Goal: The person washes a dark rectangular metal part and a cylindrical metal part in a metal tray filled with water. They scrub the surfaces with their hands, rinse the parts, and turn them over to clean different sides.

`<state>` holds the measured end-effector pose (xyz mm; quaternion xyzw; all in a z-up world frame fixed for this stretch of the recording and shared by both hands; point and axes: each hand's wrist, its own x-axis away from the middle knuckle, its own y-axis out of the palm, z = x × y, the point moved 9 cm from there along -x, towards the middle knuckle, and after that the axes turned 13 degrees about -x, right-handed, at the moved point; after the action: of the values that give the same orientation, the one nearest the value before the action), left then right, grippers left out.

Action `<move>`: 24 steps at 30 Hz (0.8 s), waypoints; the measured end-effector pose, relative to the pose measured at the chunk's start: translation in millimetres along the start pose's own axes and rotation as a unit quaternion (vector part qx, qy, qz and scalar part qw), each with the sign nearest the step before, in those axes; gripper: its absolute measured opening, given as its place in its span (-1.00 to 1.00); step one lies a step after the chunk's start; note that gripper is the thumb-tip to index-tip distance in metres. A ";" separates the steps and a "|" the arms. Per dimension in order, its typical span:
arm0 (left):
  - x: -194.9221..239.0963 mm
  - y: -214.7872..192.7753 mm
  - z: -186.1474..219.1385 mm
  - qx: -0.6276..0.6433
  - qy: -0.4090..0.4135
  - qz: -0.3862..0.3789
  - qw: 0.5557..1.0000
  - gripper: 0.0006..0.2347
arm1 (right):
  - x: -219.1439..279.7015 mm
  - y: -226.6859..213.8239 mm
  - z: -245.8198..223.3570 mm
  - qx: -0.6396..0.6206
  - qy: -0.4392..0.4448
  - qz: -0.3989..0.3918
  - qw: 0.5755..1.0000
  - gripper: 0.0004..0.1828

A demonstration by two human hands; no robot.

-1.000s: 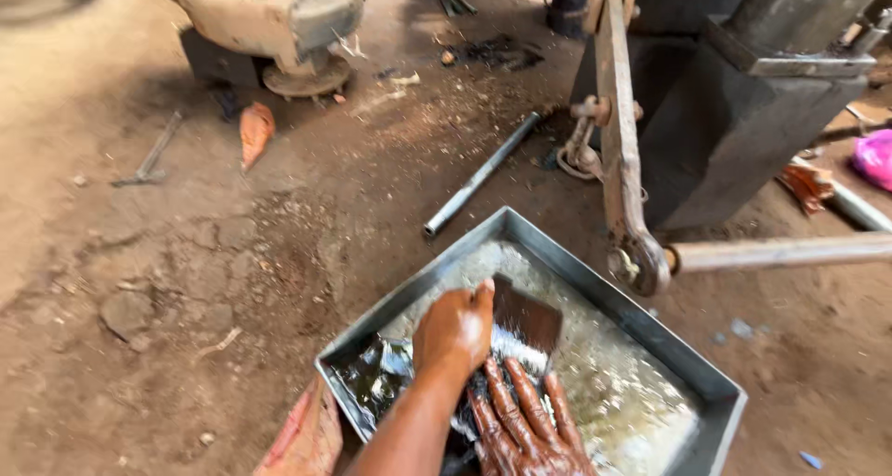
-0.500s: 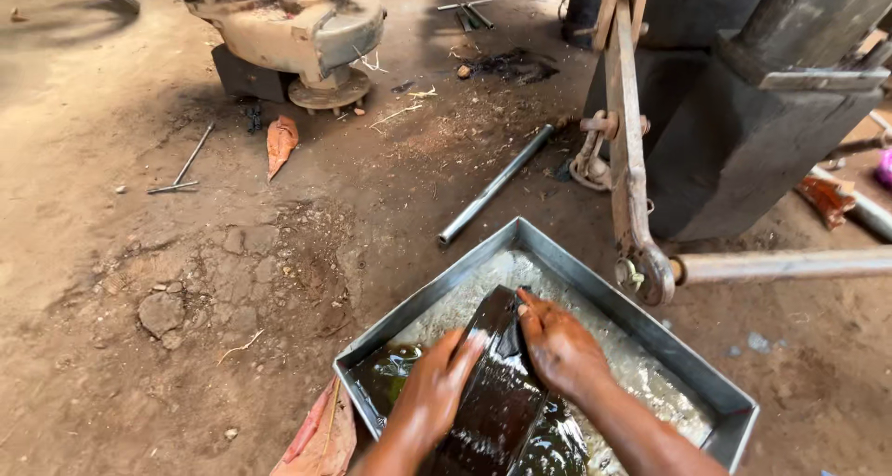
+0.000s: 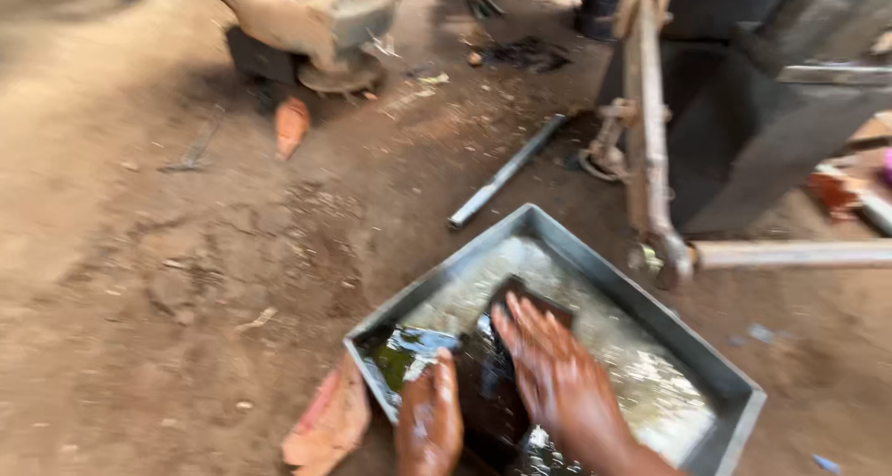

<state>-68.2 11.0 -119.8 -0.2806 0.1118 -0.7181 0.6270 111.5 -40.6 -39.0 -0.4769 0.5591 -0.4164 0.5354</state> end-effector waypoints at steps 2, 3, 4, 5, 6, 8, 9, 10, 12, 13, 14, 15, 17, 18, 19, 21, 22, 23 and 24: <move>-2.1 -2.6 18.3 -0.002 0.008 -0.001 1.000 -0.44 | -41.2 4.7 43.5 -0.095 0.062 -0.065 0.991 -0.43; -3.9 -11.1 28.5 -0.018 0.037 0.014 0.999 -0.46 | -58.8 -0.1 50.0 -0.229 0.086 -0.045 0.969 -0.54; -6.9 -17.9 38.4 -0.033 0.066 0.028 0.997 -0.48 | -72.8 -4.6 53.4 -0.358 0.107 -0.023 0.927 -0.62; -5.5 -14.0 48.2 -0.046 0.096 0.035 0.994 -0.49 | -72.6 -8.0 57.0 -0.475 0.133 -0.002 0.870 -0.67; -7.1 -6.3 46.1 -0.036 0.072 0.014 0.997 -0.49 | -65.4 -10.0 54.8 -0.584 0.157 0.021 0.796 -0.67; -9.9 4.7 37.8 -0.019 0.022 -0.018 0.999 -0.50 | -45.8 -49.9 13.7 -0.329 0.004 0.154 0.932 -0.62; -13.3 -2.5 40.3 -0.044 0.052 0.002 0.998 -0.50 | -31.1 -48.3 -19.7 -0.235 -0.056 0.151 0.959 -0.54; -13.8 -6.7 42.8 -0.070 0.082 0.022 0.994 -0.50 | -21.6 -43.1 -47.8 -0.137 -0.116 0.146 0.973 -0.44; -7.2 -7.8 39.4 -0.044 0.111 0.046 0.992 -0.52 | -3.4 -36.5 -59.8 -0.144 -0.158 0.154 0.965 -0.41; -8.8 -9.7 37.4 0.008 0.116 0.059 0.991 -0.54 | -4.6 -35.5 -55.1 -0.142 -0.180 0.163 0.960 -0.39; -14.4 -12.8 36.9 0.059 0.121 0.071 0.988 -0.54 | -18.0 -27.0 -40.2 -0.126 -0.153 0.136 0.971 -0.43; -10.5 -6.5 23.5 0.008 0.084 0.048 0.995 -0.53 | -26.9 -18.4 -24.9 -0.115 -0.125 0.100 0.980 -0.47; -9.2 -3.1 1.1 -0.098 0.014 0.006 0.995 -0.47 | -39.6 -17.4 0.1 -0.149 -0.063 0.088 0.983 -0.46; -8.0 -9.4 5.2 -0.076 0.047 0.033 0.995 -0.49 | -50.0 -20.8 9.2 -0.167 -0.033 0.085 0.982 -0.46; -6.2 -13.8 9.7 -0.054 0.080 0.059 0.994 -0.51 | -53.5 -22.4 12.1 -0.184 -0.001 0.082 0.980 -0.44; -8.9 -10.9 4.0 -0.062 0.052 0.051 0.995 -0.51 | -53.8 -24.1 6.1 -0.216 0.056 0.074 0.972 -0.41; -13.2 -6.2 -2.5 -0.077 0.013 0.033 0.996 -0.50 | -52.0 -22.5 -1.4 -0.231 0.082 0.070 0.967 -0.40; -16.8 1.4 -7.3 -0.085 -0.009 0.014 0.996 -0.50 | -39.2 -37.2 -18.3 -0.230 0.021 0.155 0.960 -0.43; -20.9 5.1 -6.8 -0.076 -0.003 0.021 0.997 -0.50 | -18.1 -47.8 -39.2 -0.226 -0.039 0.239 0.943 -0.46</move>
<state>-66.4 28.9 -133.5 -0.3268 0.1704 -0.6932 0.6194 76.1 -34.2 14.4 -0.4537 0.7146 -0.1193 0.5189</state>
